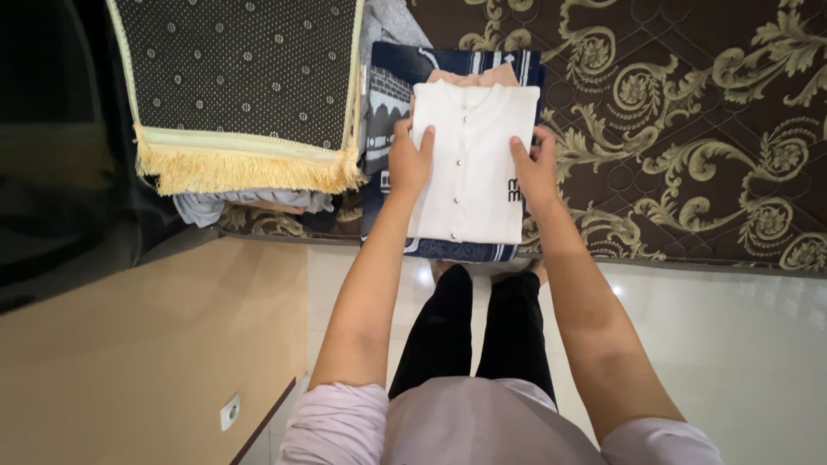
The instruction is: The person folds several garments on a bed, including a white long-sleeved shirt, a white t-shirt, and a beige cardigan. Each item is smoothed, folded into a compact rectangle, and placed on a growing stack.
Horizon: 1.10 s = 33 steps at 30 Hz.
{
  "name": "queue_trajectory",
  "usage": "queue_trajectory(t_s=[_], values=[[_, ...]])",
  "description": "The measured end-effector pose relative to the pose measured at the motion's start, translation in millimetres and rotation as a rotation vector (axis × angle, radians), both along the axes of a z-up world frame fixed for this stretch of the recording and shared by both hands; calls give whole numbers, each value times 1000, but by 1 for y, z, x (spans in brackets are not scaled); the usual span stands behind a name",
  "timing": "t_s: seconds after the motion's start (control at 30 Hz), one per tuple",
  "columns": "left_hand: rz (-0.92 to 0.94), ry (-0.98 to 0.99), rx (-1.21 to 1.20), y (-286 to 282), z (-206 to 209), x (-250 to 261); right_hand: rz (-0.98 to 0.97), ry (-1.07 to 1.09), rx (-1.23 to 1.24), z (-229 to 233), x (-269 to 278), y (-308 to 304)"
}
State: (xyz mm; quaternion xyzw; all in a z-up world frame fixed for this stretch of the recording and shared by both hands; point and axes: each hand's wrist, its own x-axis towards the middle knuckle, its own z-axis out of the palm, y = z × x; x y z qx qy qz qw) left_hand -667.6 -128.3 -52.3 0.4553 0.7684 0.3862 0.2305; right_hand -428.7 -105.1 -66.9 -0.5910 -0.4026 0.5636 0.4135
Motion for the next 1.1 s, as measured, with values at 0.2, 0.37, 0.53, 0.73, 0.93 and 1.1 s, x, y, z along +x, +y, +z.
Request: queue_trajectory(t_s=[0.2,0.37,0.53,0.73,0.93,1.1], values=[[-25,-139,-62,8,-19,-6,60,-44,-8,10,-3,14],[-206,-259,-49,4,-11,-17,77,29,-171,40,0,14],[-175,-357,-48,5,-15,-28,-16,146,-160,54,1,12],[-98,-476,102,7,-45,-23,8,111,-106,32,0,13],[27,-582,99,-19,-43,-17,-13,67,-27,15,6,-11],[47,-453,-27,-87,-31,-16,118,-48,-159,20,25,-68]])
